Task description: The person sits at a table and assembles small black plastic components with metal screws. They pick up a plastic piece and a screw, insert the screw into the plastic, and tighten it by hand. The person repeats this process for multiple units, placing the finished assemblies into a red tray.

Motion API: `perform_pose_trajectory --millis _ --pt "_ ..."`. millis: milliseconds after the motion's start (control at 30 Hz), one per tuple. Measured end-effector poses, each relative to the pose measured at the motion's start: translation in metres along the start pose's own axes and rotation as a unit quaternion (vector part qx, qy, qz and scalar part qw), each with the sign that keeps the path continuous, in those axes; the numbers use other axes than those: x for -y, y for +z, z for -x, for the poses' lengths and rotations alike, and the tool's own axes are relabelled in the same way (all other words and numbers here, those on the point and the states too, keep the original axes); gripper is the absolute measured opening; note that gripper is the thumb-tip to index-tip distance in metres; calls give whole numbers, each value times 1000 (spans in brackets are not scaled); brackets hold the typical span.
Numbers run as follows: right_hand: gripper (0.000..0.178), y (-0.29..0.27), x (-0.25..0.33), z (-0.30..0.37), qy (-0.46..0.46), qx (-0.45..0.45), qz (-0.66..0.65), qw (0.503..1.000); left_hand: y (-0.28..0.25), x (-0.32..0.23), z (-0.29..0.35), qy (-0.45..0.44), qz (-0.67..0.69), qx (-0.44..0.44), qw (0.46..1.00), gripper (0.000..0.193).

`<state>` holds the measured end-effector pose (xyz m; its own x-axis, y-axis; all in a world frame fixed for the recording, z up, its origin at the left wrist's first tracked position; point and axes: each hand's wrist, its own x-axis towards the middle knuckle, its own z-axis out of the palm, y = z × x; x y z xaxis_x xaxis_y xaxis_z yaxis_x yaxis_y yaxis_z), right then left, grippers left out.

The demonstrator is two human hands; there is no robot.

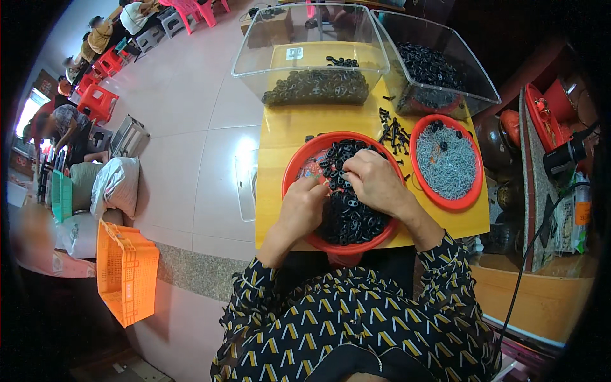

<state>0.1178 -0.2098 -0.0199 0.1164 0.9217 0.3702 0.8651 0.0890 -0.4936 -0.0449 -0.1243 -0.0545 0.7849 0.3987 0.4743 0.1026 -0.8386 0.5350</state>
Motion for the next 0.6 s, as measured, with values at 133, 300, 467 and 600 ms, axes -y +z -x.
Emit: perform_pose_trajectory --millis 133,300,467,600 --pt "7 -1 -6 7 37 -1 -9 999 11 14 -11 -10 -40 61 997 5" --pt "7 -4 -6 13 56 -6 -5 998 18 16 -13 -22 -78 89 993 8" --pt "5 0 -2 24 34 -5 -6 999 14 15 -7 0 -88 72 994 10" --pt "3 0 -2 23 30 1 9 1000 2 2 4 -21 12 -2 1000 11"
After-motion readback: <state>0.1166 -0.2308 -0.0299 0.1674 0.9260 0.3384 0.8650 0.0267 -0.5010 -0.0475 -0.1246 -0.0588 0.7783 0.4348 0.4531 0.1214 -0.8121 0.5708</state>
